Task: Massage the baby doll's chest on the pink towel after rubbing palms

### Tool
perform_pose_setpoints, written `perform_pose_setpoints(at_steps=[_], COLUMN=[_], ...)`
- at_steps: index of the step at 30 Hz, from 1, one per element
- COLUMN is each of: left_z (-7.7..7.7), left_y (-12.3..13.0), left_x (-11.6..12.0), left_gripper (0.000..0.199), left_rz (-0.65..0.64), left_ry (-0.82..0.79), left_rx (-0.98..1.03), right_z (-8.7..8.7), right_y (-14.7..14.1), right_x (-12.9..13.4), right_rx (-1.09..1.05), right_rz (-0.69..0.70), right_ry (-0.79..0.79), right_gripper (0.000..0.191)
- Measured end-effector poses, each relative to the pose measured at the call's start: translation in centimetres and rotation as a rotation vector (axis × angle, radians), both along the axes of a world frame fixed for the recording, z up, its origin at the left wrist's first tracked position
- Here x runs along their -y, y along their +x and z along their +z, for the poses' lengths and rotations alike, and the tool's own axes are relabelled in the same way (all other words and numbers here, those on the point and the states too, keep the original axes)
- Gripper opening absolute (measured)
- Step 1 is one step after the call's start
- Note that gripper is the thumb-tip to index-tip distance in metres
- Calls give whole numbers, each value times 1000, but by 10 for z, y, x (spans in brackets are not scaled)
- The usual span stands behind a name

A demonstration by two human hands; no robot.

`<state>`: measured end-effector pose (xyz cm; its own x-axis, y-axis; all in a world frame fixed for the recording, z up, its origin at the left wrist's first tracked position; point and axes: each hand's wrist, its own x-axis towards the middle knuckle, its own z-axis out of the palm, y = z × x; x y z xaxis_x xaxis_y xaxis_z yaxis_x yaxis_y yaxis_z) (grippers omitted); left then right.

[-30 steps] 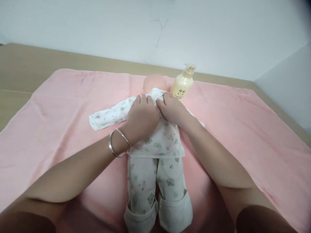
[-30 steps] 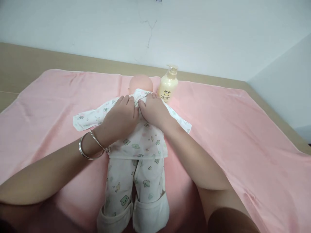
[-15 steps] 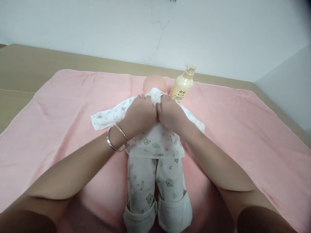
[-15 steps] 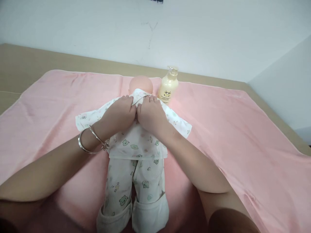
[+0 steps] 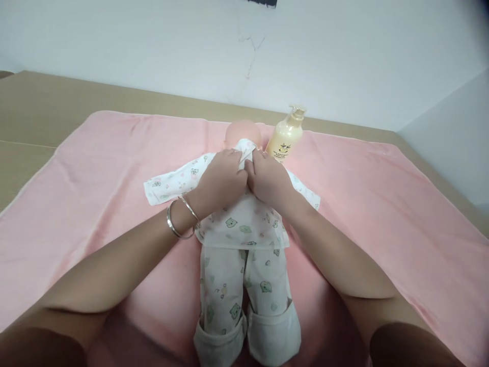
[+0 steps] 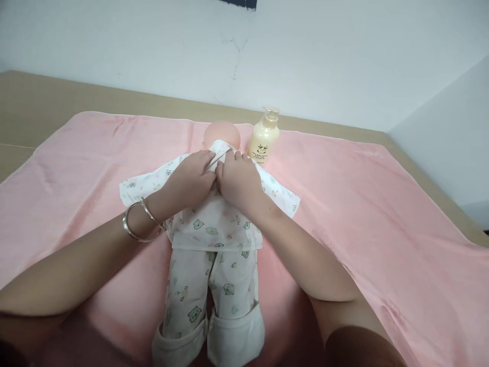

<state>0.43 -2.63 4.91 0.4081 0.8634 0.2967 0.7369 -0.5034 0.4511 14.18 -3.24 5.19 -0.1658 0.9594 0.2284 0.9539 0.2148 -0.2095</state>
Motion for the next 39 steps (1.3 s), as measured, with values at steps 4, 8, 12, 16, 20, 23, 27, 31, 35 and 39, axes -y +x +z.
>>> perform_pose_setpoints(at_steps=[4, 8, 12, 16, 20, 23, 27, 31, 35, 39], left_z=[-13, -24, -27, -29, -30, -30, -30, -32, -34, -33], left_y=[-2, -3, -6, -9, -11, -13, -13, -13, -16, -19], left_x=[-17, -19, -19, -22, -23, -22, -21, -23, -26, -28], left_gripper=[37, 39, 41, 44, 46, 47, 47, 45, 44, 43], left_rz=[145, 150, 166, 163, 136, 128, 135, 150, 148, 132], left_ry=[-25, 18, 42, 33, 17, 10, 10, 11, 16, 17], left_rx=[358, 347, 294, 262, 252, 262, 267, 287, 305, 277], right_z=[4, 4, -4, -13, -2, 14, 14, -4, -2, 1], right_y=[-4, -4, -5, -6, 0, 6, 8, 2, 0, -3], right_x=[12, 8, 2, 0, 2, 4, 3, -3, 0, 5], right_rx=[40, -25, -22, -51, -102, -187, -231, -165, -188, -180], right_rz=[-19, -27, -19, -19, 15, 47, 34, 39, 65, 47], right_ry=[-5, -23, 33, 81, 24, -64, 113, 57, 58, 134], right_gripper=[36, 38, 48, 54, 50, 41, 46, 47, 44, 50])
